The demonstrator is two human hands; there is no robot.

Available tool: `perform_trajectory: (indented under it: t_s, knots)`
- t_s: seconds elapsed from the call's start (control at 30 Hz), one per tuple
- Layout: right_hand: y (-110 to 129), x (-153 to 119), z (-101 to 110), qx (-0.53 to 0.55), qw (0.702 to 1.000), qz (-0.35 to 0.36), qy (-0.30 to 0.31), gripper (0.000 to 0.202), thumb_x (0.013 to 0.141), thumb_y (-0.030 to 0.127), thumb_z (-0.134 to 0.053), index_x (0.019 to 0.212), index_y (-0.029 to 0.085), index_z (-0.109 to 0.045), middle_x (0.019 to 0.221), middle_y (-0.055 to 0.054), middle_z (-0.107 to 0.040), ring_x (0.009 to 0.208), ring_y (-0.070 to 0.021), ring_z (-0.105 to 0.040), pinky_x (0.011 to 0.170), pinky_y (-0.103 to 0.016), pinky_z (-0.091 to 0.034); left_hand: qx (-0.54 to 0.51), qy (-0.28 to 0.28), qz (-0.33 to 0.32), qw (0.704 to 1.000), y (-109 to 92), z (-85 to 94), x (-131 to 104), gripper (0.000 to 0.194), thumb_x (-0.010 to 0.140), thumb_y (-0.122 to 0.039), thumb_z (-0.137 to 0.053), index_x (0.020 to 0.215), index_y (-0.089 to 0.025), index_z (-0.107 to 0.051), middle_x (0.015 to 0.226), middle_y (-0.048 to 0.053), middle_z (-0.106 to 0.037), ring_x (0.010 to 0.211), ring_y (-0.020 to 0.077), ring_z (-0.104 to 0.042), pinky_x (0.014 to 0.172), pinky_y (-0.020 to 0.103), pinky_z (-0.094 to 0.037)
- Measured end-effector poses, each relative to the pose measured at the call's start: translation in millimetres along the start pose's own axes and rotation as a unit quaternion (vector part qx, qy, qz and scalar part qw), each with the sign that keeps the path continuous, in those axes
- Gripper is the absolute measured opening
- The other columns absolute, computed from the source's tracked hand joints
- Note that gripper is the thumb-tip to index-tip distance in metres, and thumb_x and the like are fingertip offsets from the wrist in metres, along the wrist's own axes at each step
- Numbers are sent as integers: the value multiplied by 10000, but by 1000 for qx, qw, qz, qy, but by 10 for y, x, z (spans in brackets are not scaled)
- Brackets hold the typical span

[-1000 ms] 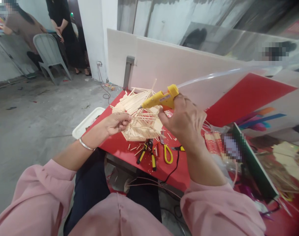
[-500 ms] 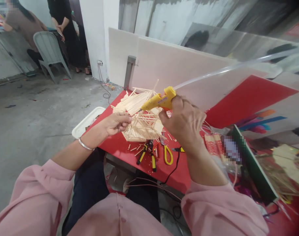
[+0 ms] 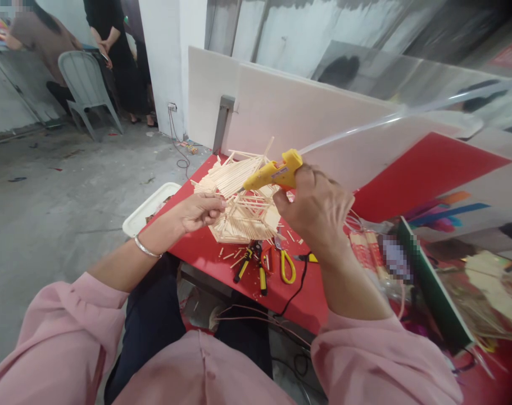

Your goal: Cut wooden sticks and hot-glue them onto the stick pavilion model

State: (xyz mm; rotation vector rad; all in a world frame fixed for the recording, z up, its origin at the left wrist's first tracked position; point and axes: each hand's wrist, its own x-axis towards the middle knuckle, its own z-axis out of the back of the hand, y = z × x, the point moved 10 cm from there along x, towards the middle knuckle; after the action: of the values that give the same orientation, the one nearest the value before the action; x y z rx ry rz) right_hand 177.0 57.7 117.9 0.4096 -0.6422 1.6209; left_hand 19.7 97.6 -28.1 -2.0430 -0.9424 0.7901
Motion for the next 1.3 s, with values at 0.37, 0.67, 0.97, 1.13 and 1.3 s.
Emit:
perform_trajectory:
  t_s: [0.37, 0.67, 0.97, 1.13, 1.3]
  knots:
    - [25, -33, 30, -20, 999, 14, -21, 460, 872, 408, -482, 1214, 106, -539, 968, -171, -634, 764, -246, -561, 579, -324, -310, 6, 4, -16, 1000, -5, 13, 7, 242, 651, -71, -792, 586, -146, -571, 498, -34, -469, 408, 17, -402, 362, 133, -258]
    - [80, -60, 65, -76, 996, 29, -36, 435, 907, 410, -447, 1212, 113, -537, 948, -137, -640, 743, -211, -550, 552, -309, -217, 5, 17, -17, 1000, -8, 16, 20, 251, 645, -79, -789, 614, -136, -546, 520, -50, -467, 417, 17, -418, 364, 140, -261]
    - [52, -36, 34, -71, 997, 21, -17, 462, 887, 415, -466, 1222, 106, -541, 969, -146, -637, 712, -201, -529, 555, -305, -199, 9, 21, -22, 1000, -16, 2, 4, 228, 679, -84, -760, 614, -129, -546, 528, -44, -467, 425, 16, -412, 379, 144, -265]
    - [75, -39, 52, -67, 997, 30, -22, 456, 869, 401, -482, 1215, 109, -545, 955, -144, -624, 714, -203, -513, 552, -310, -224, 3, 6, -17, 1000, -15, 17, -2, 223, 680, -66, -733, 611, -139, -534, 527, -54, -451, 422, 17, -404, 369, 138, -258]
    - [65, -38, 47, -65, 997, 29, -24, 452, 864, 413, -483, 1186, 104, -555, 927, -142, -618, 708, -203, -507, 552, -308, -223, -1, 8, -12, 1000, -8, 6, -10, 228, 679, -64, -730, 611, -139, -525, 536, -53, -453, 428, 17, -408, 374, 140, -256]
